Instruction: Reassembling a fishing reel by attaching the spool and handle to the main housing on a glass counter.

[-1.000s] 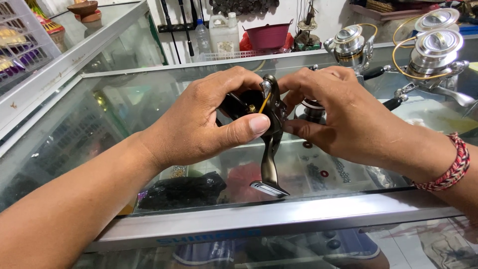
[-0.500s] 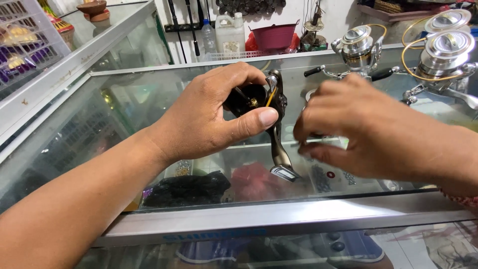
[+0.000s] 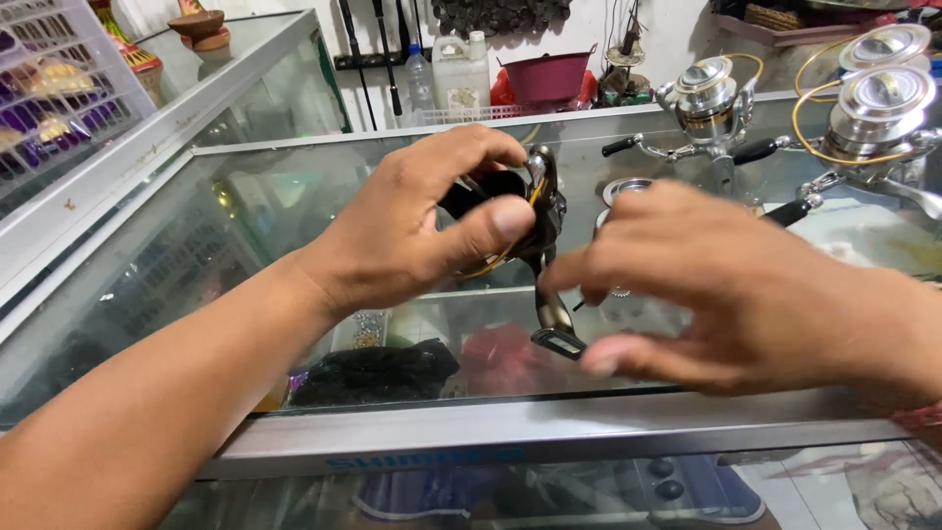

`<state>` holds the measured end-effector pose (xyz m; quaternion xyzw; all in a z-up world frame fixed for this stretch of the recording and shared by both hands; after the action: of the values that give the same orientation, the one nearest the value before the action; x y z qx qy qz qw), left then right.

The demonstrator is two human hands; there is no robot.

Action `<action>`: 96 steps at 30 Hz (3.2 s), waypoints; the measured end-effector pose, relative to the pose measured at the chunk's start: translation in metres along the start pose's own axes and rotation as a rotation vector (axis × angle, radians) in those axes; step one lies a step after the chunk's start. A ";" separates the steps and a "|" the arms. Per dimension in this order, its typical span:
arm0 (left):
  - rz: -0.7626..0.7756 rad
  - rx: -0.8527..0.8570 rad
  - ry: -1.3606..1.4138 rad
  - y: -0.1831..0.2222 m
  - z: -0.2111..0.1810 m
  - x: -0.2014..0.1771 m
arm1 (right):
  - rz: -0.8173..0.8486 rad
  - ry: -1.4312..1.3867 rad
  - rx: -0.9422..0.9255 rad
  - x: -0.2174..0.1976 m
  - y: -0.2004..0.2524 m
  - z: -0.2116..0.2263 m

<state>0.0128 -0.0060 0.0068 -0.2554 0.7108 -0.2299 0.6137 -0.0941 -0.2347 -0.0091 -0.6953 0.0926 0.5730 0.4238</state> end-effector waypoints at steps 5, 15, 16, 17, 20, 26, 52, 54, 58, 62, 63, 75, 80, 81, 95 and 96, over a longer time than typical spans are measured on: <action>-0.122 -0.049 0.112 0.005 0.011 -0.009 | 0.073 0.047 -0.083 0.012 -0.007 0.011; -0.077 -0.429 -0.138 0.048 0.026 -0.024 | 0.036 0.034 -0.036 0.019 -0.007 0.011; -0.075 -0.428 -0.143 0.052 0.019 -0.024 | 0.031 0.033 -0.038 0.019 -0.008 0.010; -0.037 -0.415 -0.275 0.056 0.013 -0.022 | 0.046 0.031 -0.046 0.019 -0.008 0.010; 0.073 -0.314 -0.346 0.065 -0.006 -0.013 | 0.080 0.001 -0.029 0.020 -0.008 0.008; 0.402 -0.515 -0.376 0.061 -0.024 0.006 | 0.095 -0.065 0.005 0.022 -0.010 0.006; 0.513 -0.742 -0.383 0.032 -0.007 0.006 | -0.043 -0.251 0.093 0.023 -0.013 0.008; 0.593 -0.750 -0.506 0.040 -0.008 0.001 | 0.011 -0.244 0.134 0.027 -0.011 0.008; 0.633 -0.759 -0.520 0.052 -0.019 -0.011 | 0.078 -0.244 0.216 0.029 -0.009 0.007; 0.623 -0.770 -0.565 0.065 -0.027 -0.019 | 0.107 -0.203 0.257 0.029 -0.009 0.009; 0.642 -0.763 -0.578 0.069 -0.030 -0.020 | 0.127 -0.204 0.291 0.028 -0.009 0.011; 0.308 -0.766 -0.523 0.107 -0.056 -0.025 | 0.217 -0.145 0.385 0.045 -0.053 0.023; 0.089 -0.627 -0.566 0.125 -0.052 -0.022 | 0.252 -0.154 0.280 0.054 -0.081 0.034; 0.018 -0.578 -0.593 0.127 -0.051 -0.023 | 0.269 -0.141 0.238 0.054 -0.087 0.038; -0.111 -0.395 -0.640 0.135 -0.048 -0.021 | 0.305 -0.092 0.117 0.064 -0.116 0.045; -0.104 -0.396 -0.631 0.135 -0.049 -0.021 | 0.320 -0.080 0.132 0.066 -0.118 0.043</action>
<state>-0.0437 0.1110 -0.0569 -0.4632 0.5034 -0.0289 0.7289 -0.0313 -0.1078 -0.0092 -0.6191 0.2227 0.6529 0.3753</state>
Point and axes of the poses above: each hand's wrist, its own y-axis away from the middle knuckle, its own x-axis out of the palm, z = x × y, the point moved 1 cm from there along -y, towards the middle knuckle, and after that the axes turned 9 degrees about x, right-handed, at the moved point
